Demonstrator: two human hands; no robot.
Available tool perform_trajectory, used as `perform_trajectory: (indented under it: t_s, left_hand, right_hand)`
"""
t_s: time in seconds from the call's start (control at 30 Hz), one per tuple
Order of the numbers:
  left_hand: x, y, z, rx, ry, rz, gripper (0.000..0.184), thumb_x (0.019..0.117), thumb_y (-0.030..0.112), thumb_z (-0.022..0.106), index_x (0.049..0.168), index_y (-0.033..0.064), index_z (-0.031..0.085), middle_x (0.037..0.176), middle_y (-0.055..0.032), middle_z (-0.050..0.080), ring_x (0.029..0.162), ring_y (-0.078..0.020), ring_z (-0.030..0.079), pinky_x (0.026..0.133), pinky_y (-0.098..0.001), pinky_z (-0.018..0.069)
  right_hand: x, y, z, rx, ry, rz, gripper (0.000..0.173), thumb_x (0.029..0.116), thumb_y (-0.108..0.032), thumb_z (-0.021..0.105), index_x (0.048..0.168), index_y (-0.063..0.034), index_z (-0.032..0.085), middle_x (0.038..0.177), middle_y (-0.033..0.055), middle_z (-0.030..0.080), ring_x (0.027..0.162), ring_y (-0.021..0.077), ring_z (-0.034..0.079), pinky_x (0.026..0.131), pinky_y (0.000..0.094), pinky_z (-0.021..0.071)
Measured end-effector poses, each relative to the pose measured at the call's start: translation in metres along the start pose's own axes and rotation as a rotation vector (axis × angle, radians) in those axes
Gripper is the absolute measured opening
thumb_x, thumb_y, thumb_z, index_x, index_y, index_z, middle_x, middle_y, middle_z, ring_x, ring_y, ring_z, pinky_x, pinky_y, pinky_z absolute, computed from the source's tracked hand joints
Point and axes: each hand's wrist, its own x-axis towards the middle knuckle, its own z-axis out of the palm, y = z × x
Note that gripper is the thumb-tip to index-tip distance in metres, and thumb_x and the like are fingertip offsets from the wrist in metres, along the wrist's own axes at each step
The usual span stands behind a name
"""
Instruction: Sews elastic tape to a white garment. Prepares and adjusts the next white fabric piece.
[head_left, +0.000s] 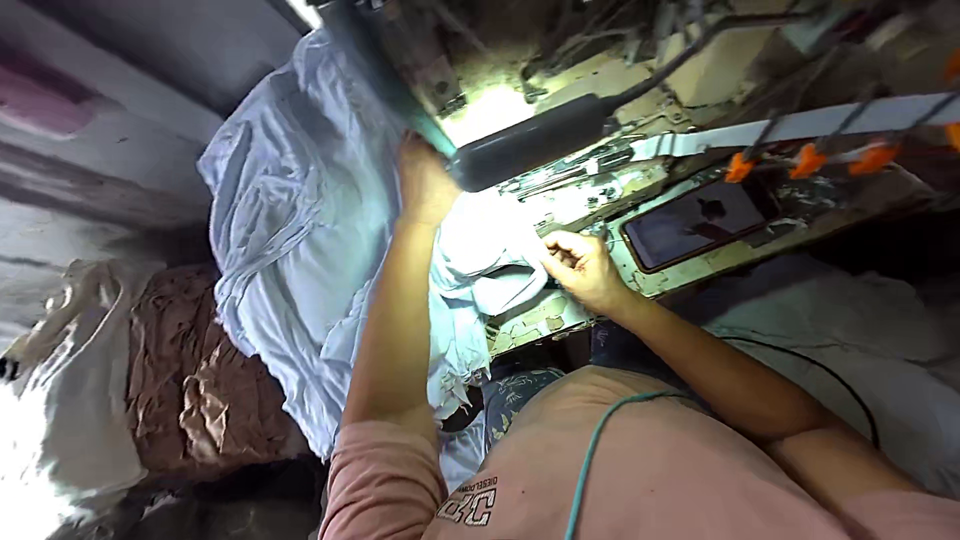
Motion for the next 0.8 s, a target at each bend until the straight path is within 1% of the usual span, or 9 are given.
perform_trajectory:
  t_s: [0.1, 0.17, 0.23, 0.33, 0.43, 0.53, 0.6, 0.7, 0.8]
  left_hand:
    - [-0.004, -0.003, -0.007, -0.034, -0.132, -0.153, 0.046, 0.0977, 0.025, 0.062, 0.129, -0.0088, 0.062, 0.134, -0.0301, 0.060, 0.134, -0.0420, 0.052, 0.116, -0.0555, 0.0350]
    - [-0.009, 0.000, -0.011, -0.028, -0.143, -0.216, 0.044, 0.1003, 0.023, 0.060, 0.130, -0.0100, 0.060, 0.133, -0.0318, 0.060, 0.132, -0.0433, 0.054, 0.114, -0.0569, 0.0373]
    - [-0.016, 0.005, -0.016, -0.027, -0.065, -0.200, 0.042, 0.0998, 0.021, 0.059, 0.125, -0.0117, 0.062, 0.126, -0.0330, 0.063, 0.126, -0.0440, 0.059, 0.110, -0.0576, 0.0406]
    - [-0.029, 0.018, -0.034, -0.141, 0.079, -0.186, 0.036, 0.0983, 0.021, 0.061, 0.118, -0.0084, 0.065, 0.113, -0.0230, 0.070, 0.110, -0.0237, 0.068, 0.101, -0.0405, 0.0502]
    - [-0.051, 0.037, -0.065, -0.191, 0.000, -0.117, 0.025, 0.0935, 0.022, 0.062, 0.104, -0.0007, 0.067, 0.086, -0.0074, 0.067, 0.075, -0.0042, 0.060, 0.070, -0.0238, 0.0486]
    - [-0.069, 0.053, -0.082, -0.072, -0.280, -0.086, 0.018, 0.0942, 0.019, 0.059, 0.099, 0.0049, 0.069, 0.068, -0.0034, 0.055, 0.056, -0.0152, 0.049, 0.052, -0.0359, 0.0407]
    - [-0.072, 0.051, -0.080, 0.035, -0.313, -0.065, 0.019, 0.0963, 0.018, 0.055, 0.093, 0.0034, 0.066, 0.068, -0.0092, 0.055, 0.059, -0.0263, 0.053, 0.054, -0.0474, 0.0402]
    - [-0.069, 0.036, -0.087, 0.100, -0.320, -0.043, 0.027, 0.0991, 0.019, 0.054, 0.091, -0.0036, 0.066, 0.084, -0.0232, 0.063, 0.085, -0.0441, 0.063, 0.076, -0.0632, 0.0448]
    - [-0.062, 0.006, -0.087, 0.009, -0.311, -0.070, 0.032, 0.1027, 0.023, 0.055, 0.100, -0.0065, 0.068, 0.101, -0.0267, 0.067, 0.103, -0.0452, 0.063, 0.091, -0.0642, 0.0455]
  right_hand:
    - [-0.012, -0.002, -0.007, -0.164, 0.000, -0.060, 0.017, 0.0950, -0.006, 0.058, 0.098, 0.0001, 0.074, 0.090, 0.0084, 0.072, 0.078, 0.0115, 0.067, 0.071, 0.0258, 0.0561]
    - [-0.026, -0.001, -0.011, -0.362, -0.013, -0.207, 0.020, 0.0961, -0.007, 0.058, 0.101, 0.0006, 0.076, 0.099, 0.0122, 0.074, 0.095, 0.0220, 0.071, 0.084, 0.0344, 0.0586]
    - [-0.039, 0.002, -0.013, -0.546, -0.057, -0.312, 0.019, 0.0976, -0.006, 0.058, 0.100, -0.0008, 0.076, 0.101, 0.0131, 0.073, 0.100, 0.0275, 0.070, 0.086, 0.0394, 0.0576]
    - [-0.054, 0.003, -0.010, -0.767, -0.119, -0.295, 0.021, 0.0942, 0.004, 0.057, 0.106, -0.0008, 0.075, 0.110, 0.0156, 0.074, 0.110, 0.0318, 0.070, 0.096, 0.0430, 0.0562]
    - [-0.057, 0.007, -0.002, -0.873, -0.117, -0.242, 0.022, 0.0911, 0.007, 0.058, 0.105, 0.0020, 0.074, 0.104, 0.0179, 0.073, 0.101, 0.0342, 0.072, 0.087, 0.0445, 0.0582]
    - [-0.052, 0.009, 0.003, -0.894, -0.127, -0.280, 0.015, 0.0896, 0.008, 0.059, 0.090, 0.0023, 0.073, 0.088, 0.0164, 0.069, 0.085, 0.0325, 0.069, 0.070, 0.0422, 0.0554]
    - [-0.046, 0.011, 0.001, -0.867, -0.144, -0.298, 0.013, 0.0890, 0.008, 0.060, 0.083, 0.0017, 0.070, 0.083, 0.0162, 0.067, 0.080, 0.0326, 0.068, 0.066, 0.0415, 0.0534]
    - [-0.042, 0.013, -0.008, -0.777, -0.178, -0.282, 0.013, 0.0900, 0.006, 0.060, 0.085, 0.0004, 0.071, 0.082, 0.0156, 0.066, 0.079, 0.0331, 0.067, 0.066, 0.0430, 0.0533]
    - [-0.045, 0.009, -0.017, -0.629, -0.213, -0.240, 0.015, 0.0953, 0.000, 0.058, 0.089, 0.0003, 0.071, 0.079, 0.0149, 0.066, 0.076, 0.0315, 0.068, 0.066, 0.0431, 0.0535]
